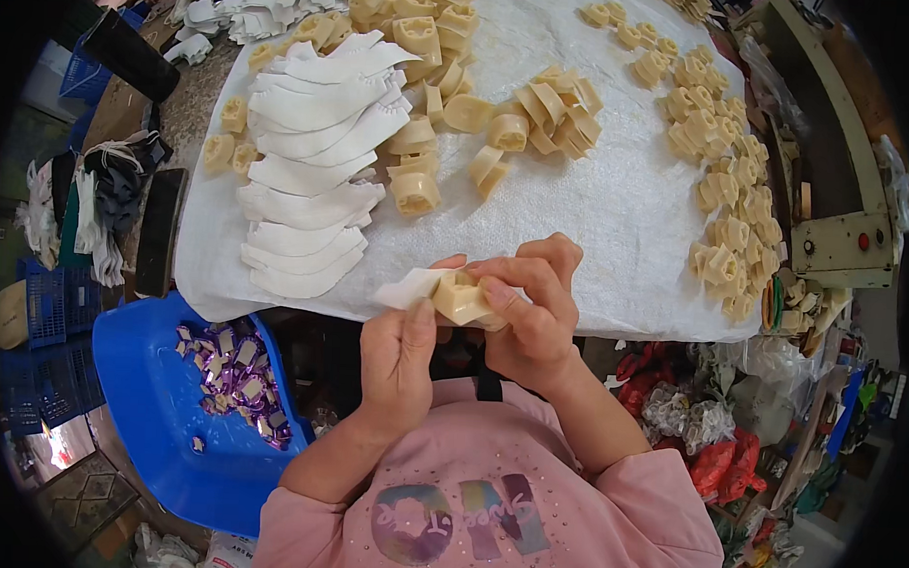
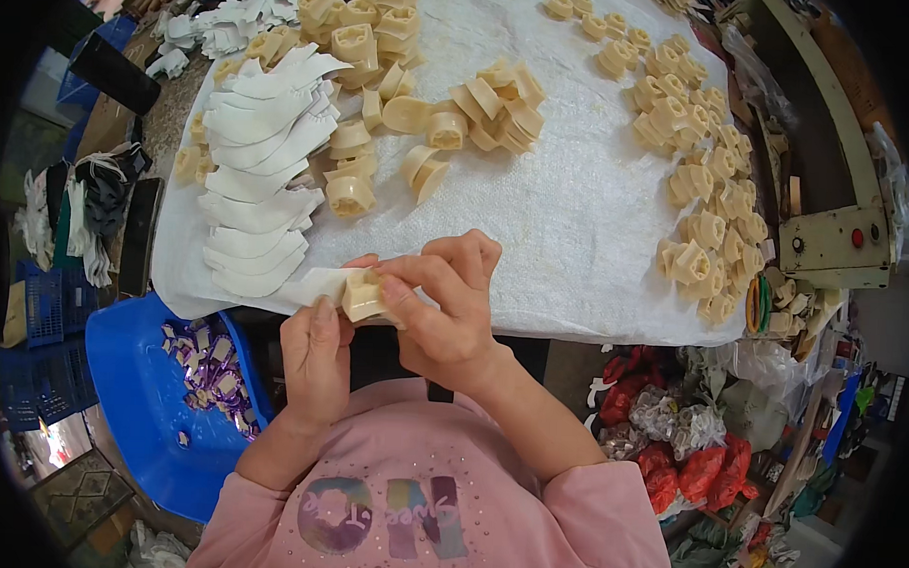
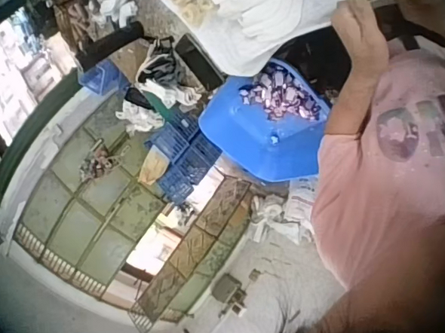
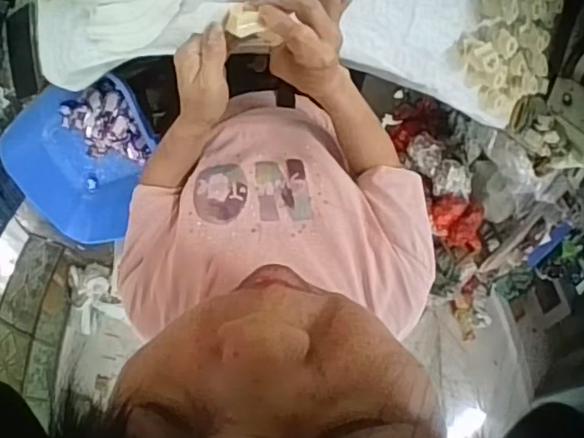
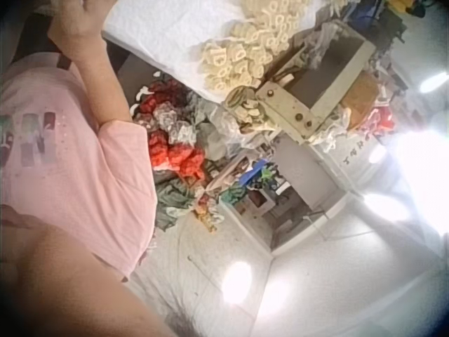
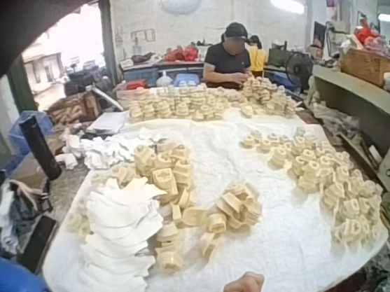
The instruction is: Attaching beige components to white strips for shoe assembly.
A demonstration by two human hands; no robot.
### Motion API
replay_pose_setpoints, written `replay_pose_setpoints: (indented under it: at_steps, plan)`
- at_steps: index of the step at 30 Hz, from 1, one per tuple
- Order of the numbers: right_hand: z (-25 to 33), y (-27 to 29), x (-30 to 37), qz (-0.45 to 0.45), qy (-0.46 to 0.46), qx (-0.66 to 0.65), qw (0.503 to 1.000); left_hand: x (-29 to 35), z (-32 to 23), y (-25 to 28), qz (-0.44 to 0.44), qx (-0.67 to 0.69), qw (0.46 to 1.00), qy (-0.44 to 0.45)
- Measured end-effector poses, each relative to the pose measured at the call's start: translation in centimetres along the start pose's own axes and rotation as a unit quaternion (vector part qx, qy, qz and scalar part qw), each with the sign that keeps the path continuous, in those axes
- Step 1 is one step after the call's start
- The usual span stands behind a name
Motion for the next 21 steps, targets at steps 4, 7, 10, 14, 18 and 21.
replay_pose_setpoints:
  at_steps: [4,7,10,14,18,21]
  plan:
    - [0.0,0.2,-0.3,0.025,-0.011,0.019,0.999,-0.2,-0.2,1.2,0.012,-0.062,0.998,-0.008]
    - [0.8,0.4,-1.0,0.049,-0.019,0.072,0.996,-0.4,-2.2,2.9,-0.068,-0.147,0.986,-0.04]
    - [0.9,-0.2,-1.6,0.11,-0.047,0.139,0.983,-0.3,-1.6,2.3,-0.029,-0.178,0.983,-0.039]
    - [0.2,-1.0,-1.5,0.173,-0.09,0.168,0.966,-0.3,-1.6,1.8,-0.026,-0.19,0.979,-0.064]
    - [0.2,-1.3,-1.0,0.194,-0.092,0.154,0.964,-0.1,-2.3,1.2,-0.004,-0.278,0.95,-0.145]
    - [0.5,-1.6,-0.8,0.191,-0.048,0.142,0.97,0.1,-2.6,0.6,0.015,-0.306,0.925,-0.226]
Point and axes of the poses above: each hand's wrist, its own x-axis away from the middle knuckle, its own y-axis out of the back of the hand, z = x × y, the point moved 9 cm from there along -x, towards the middle knuckle, and after that the axes turned 10 degrees about -y, right-handed, at the moved point
